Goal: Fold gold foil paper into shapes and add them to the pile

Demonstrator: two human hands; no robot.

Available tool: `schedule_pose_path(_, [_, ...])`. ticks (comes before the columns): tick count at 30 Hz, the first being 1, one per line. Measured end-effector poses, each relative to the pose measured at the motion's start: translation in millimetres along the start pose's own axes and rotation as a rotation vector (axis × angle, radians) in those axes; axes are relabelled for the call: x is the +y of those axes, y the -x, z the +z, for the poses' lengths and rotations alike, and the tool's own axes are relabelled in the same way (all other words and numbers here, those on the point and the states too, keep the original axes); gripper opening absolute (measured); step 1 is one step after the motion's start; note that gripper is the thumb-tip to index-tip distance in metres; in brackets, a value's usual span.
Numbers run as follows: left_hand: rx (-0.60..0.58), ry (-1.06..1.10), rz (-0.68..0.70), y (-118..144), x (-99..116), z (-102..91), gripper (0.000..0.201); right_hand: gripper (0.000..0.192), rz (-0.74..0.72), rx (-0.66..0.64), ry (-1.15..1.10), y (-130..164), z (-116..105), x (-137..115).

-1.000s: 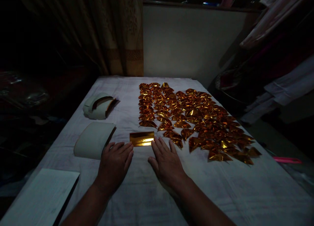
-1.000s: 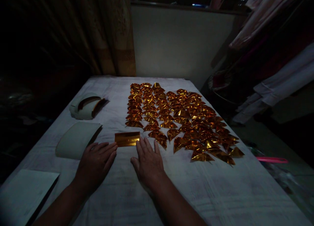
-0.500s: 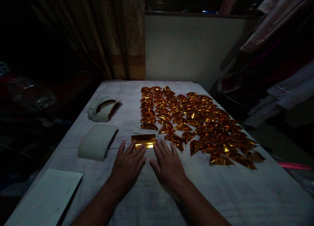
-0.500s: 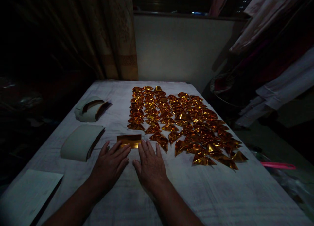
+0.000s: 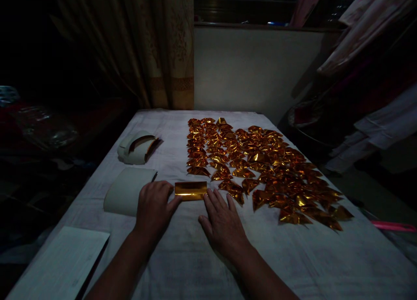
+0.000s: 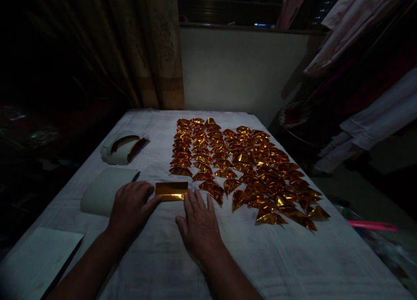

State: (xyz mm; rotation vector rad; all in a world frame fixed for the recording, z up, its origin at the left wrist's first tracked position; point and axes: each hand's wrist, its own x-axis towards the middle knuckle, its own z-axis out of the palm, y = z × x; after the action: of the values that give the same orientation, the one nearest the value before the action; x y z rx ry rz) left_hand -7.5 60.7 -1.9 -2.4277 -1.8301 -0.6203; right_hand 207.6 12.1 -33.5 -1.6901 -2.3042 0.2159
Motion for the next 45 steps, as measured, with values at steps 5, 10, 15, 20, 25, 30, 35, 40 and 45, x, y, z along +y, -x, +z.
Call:
schedule_pose_path(5, [0.06,0.068,-0.018,4,-7,17.2,0.033,0.057,-0.007,-0.002,-0.013,-1,0,1])
schedule_pose_path(10, [0.064,0.135,-0.048,10,-1,22.1,0.026,0.055,-0.009,0.027,-0.019,1,2,1])
schedule_pose_path(15, [0.063,0.17,-0.025,11,1,21.9,0.008,0.054,-0.021,0.059,-0.016,1,3,1])
schedule_pose_path(20, [0.068,0.237,0.017,12,-1,21.3,0.012,0.052,-0.033,0.109,-0.02,3,7,3])
schedule_pose_path(25, [0.069,0.357,-0.054,9,0,17.0,0.005,0.042,-0.07,0.36,-0.128,1,8,10])
schedule_pose_path(30, [0.063,0.54,-0.113,10,1,13.4,0.018,0.058,-0.101,0.624,-0.164,-7,-10,6])
schedule_pose_path(35, [0.018,0.559,0.002,16,5,3.3,0.03,0.07,-0.189,0.59,-0.102,-10,-31,-1])
schedule_pose_path(40, [0.001,0.685,-0.013,14,11,-9.9,0.044,0.044,-0.277,0.507,-0.222,-8,-40,-1])
schedule_pose_path(45, [0.07,0.839,-0.21,9,15,-9.4,0.055,0.039,-0.111,0.303,-0.433,-5,-35,-8])
